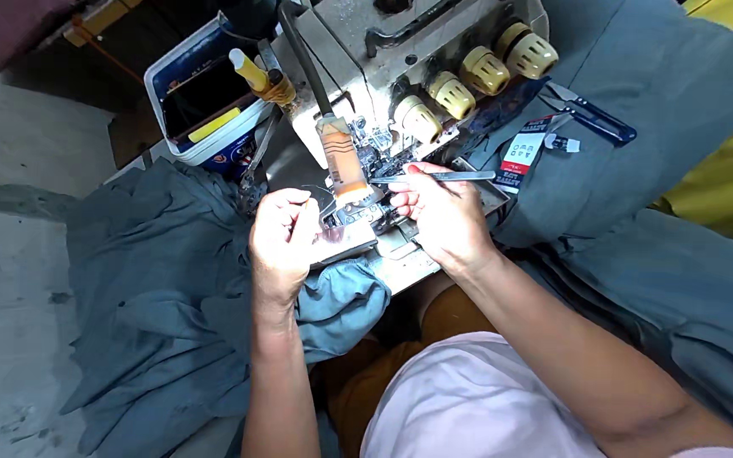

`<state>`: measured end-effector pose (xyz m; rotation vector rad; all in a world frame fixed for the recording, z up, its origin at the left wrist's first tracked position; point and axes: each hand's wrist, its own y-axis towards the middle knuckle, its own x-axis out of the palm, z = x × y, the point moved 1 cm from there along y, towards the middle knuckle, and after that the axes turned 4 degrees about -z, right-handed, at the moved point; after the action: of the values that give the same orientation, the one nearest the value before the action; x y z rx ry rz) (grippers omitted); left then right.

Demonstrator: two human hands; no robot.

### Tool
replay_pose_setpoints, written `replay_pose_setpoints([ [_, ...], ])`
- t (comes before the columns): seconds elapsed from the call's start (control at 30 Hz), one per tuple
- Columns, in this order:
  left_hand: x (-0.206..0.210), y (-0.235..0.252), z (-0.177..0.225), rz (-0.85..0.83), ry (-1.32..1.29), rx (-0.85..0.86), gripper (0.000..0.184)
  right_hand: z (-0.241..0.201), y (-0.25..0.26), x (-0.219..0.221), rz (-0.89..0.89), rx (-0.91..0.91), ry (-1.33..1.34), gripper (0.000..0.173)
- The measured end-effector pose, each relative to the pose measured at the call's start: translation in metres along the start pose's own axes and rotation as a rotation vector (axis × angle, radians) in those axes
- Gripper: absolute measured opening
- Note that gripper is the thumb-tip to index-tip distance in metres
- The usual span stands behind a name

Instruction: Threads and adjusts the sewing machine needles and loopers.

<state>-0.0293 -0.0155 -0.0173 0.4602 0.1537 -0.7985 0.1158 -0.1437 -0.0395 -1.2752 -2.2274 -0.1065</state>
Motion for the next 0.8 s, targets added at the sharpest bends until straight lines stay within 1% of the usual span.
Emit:
replay_pose_setpoints([
  [0.1,-0.006,-0.002,0.005,-0.048,0.067,0.007,0.031,-0.003,-0.002,-0.008,-0.078,-0.209,-0.214,0.013],
  [0.2,-0.014,-0.003,0.005,-0.099,0.085,-0.011,0.037,-0.007,0.000,-0.017,-0.122,-0.415,-0.408,0.015],
  [0.3,-0.022,-0.004,0.005,-0.133,0.046,-0.015,0.038,-0.013,0.000,-0.022,-0.132,-0.511,-0.515,0.016],
  [0.33,-0.024,-0.005,0.005,-0.142,0.031,-0.015,0.038,-0.014,0.000,-0.022,-0.119,-0.502,-0.486,0.014],
  [0.37,-0.026,-0.005,0.004,-0.144,0.026,-0.021,0.037,-0.014,0.001,-0.021,-0.101,-0.455,-0.407,0.011],
  [0.47,-0.027,-0.006,0.005,-0.143,0.021,-0.036,0.038,-0.015,0.000,-0.011,0.012,-0.141,-0.107,0.009],
  [0.53,-0.027,-0.006,0.007,-0.141,0.023,-0.033,0.039,-0.015,0.000,-0.006,0.064,0.000,-0.016,0.011],
  [0.67,-0.031,-0.008,0.012,-0.152,0.042,-0.015,0.040,-0.013,0.000,-0.001,0.092,0.064,0.050,0.010],
  [0.8,-0.034,-0.009,0.014,-0.173,0.052,0.005,0.041,-0.008,0.000,0.003,0.057,0.072,0.060,0.010],
])
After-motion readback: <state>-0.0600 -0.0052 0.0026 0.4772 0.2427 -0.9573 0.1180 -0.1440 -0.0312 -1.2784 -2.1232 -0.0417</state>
